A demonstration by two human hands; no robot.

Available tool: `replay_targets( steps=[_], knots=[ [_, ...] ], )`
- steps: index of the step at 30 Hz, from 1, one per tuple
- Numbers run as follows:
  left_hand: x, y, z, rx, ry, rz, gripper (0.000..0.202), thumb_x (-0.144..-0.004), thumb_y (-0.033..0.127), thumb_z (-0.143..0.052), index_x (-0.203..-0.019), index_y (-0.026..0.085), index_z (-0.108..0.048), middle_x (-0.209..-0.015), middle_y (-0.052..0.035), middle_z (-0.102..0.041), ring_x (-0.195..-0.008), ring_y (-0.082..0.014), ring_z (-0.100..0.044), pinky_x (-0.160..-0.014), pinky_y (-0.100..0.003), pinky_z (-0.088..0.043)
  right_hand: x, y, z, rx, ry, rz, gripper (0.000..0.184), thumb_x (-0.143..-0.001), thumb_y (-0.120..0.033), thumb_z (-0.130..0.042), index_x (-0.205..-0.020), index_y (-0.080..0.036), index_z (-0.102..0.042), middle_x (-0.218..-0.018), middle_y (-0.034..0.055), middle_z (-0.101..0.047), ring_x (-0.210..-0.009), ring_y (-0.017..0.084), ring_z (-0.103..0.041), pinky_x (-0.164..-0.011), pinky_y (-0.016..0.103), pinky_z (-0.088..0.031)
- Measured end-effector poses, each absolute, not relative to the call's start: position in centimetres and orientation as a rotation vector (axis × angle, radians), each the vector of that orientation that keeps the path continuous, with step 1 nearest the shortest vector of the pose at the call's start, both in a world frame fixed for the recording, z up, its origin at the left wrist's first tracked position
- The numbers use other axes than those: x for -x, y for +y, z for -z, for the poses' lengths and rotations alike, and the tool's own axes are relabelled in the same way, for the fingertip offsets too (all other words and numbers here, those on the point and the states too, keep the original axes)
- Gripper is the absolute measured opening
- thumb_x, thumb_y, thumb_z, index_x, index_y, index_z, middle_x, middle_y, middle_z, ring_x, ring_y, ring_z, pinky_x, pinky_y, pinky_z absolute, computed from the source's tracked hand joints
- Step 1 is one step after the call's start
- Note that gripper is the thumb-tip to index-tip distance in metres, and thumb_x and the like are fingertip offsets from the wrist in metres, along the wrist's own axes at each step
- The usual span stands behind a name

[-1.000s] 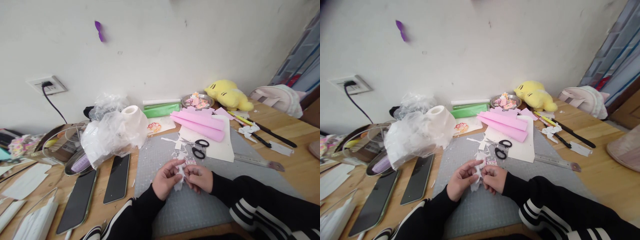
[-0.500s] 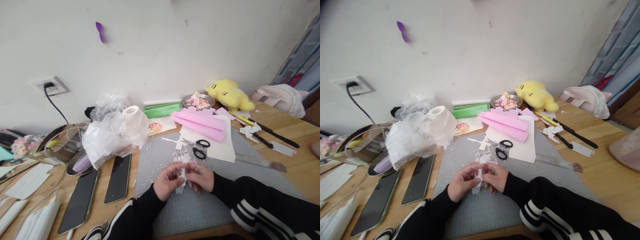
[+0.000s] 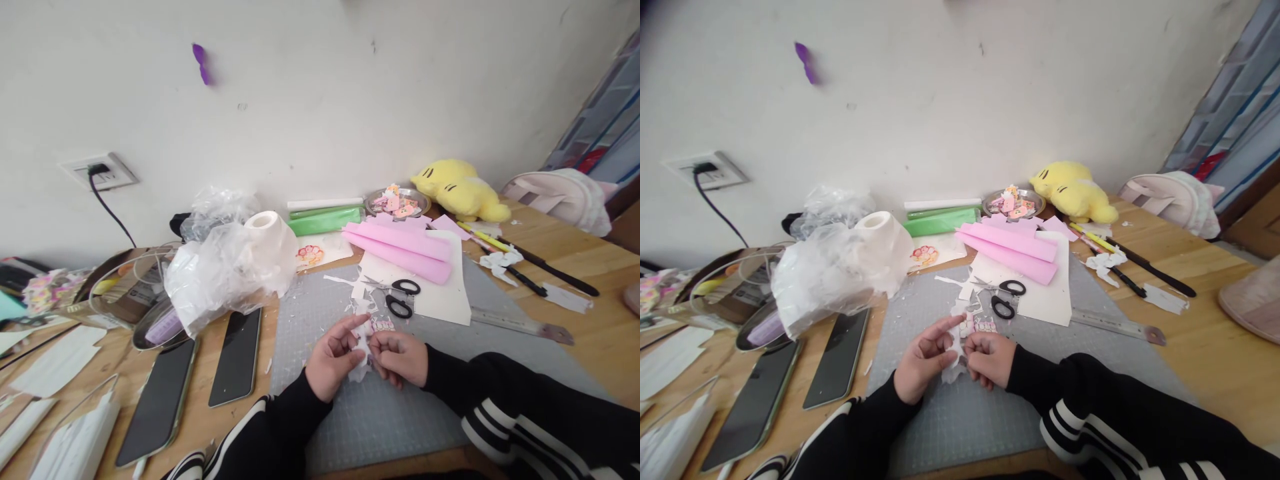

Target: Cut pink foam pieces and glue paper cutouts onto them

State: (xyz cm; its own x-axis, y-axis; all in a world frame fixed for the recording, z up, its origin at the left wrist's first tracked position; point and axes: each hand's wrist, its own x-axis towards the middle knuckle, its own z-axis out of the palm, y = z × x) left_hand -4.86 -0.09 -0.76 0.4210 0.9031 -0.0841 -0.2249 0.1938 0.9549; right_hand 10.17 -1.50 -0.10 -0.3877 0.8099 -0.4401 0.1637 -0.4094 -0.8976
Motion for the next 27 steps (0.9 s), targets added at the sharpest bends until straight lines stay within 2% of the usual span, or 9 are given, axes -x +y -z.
replay_targets(
  steps=[5,11,15,21,23,27],
  knots=[
    [4.99,0.26,0.85,-1.034,0.807,-0.937,0.054,-0.056,0.021,-0.068,-0.108,0.017,-0.054,-0.056,0.0056,-0.037,-0.047,-0.0043,-0.03,-0.045,-0.019,-0.022,-10.07,-1.56,0.11,1.38,-1.349,-1.855,0.006,-0.052,-0.012,-0.037,-0.056,-0.016,-0.038,-0.041,-0.0083,-0.046,-0.03,0.002,-0.037,-0.029,0.012,-0.029],
    [4.85,-0.15,0.67,-1.095,0.741,-0.8,0.045,-0.054,0.019,-0.07,-0.098,0.02,-0.061,-0.056,0.0044,-0.04,-0.05,-0.0057,-0.032,-0.048,-0.019,-0.025,-9.99,-1.35,0.24,1.334,-1.271,-1.834,0.009,-0.062,-0.024,-0.041,-0.068,-0.018,-0.037,-0.041,-0.0095,-0.046,-0.027,0.003,-0.038,-0.026,0.013,-0.03],
    [4.85,-0.32,0.72,-1.146,0.709,-0.803,0.038,-0.054,0.017,-0.07,-0.091,0.022,-0.065,-0.061,0.0025,-0.043,-0.054,-0.0065,-0.035,-0.05,-0.02,-0.027,-10.05,-1.47,0.44,1.347,-1.303,-1.813,0.005,-0.06,-0.017,-0.038,-0.064,-0.017,-0.037,-0.042,-0.0088,-0.047,-0.029,0.003,-0.038,-0.027,0.013,-0.03],
    [5.0,-0.01,0.54,-1.098,0.799,-0.923,0.042,-0.056,0.019,-0.069,-0.097,0.024,-0.063,-0.061,0.003,-0.042,-0.052,-0.0055,-0.032,-0.05,-0.019,-0.026,-10.04,-1.56,0.42,1.33,-1.314,-1.858,0.006,-0.054,-0.012,-0.035,-0.058,-0.017,-0.035,-0.041,-0.0091,-0.046,-0.028,0.002,-0.037,-0.027,0.011,-0.029],
    [4.99,-0.03,0.44,-1.121,0.775,-0.903,0.04,-0.055,0.019,-0.069,-0.095,0.023,-0.064,-0.065,0.0015,-0.046,-0.054,-0.0059,-0.033,-0.051,-0.019,-0.027,-10.01,-1.52,0.37,1.328,-1.3,-1.843,0.005,-0.057,-0.015,-0.037,-0.061,-0.018,-0.036,-0.041,-0.0093,-0.046,-0.028,0.002,-0.037,-0.027,0.012,-0.029],
    [4.91,-0.28,0.41,-1.213,0.7,-0.791,0.037,-0.055,0.017,-0.069,-0.091,0.023,-0.065,-0.086,-0.0036,-0.054,-0.059,-0.007,-0.036,-0.055,-0.021,-0.031,-10.04,-1.5,0.54,1.374,-1.272,-1.791,0.009,-0.06,-0.022,-0.04,-0.067,-0.018,-0.038,-0.042,-0.009,-0.047,-0.028,0.003,-0.039,-0.026,0.014,-0.031]
  ],
)
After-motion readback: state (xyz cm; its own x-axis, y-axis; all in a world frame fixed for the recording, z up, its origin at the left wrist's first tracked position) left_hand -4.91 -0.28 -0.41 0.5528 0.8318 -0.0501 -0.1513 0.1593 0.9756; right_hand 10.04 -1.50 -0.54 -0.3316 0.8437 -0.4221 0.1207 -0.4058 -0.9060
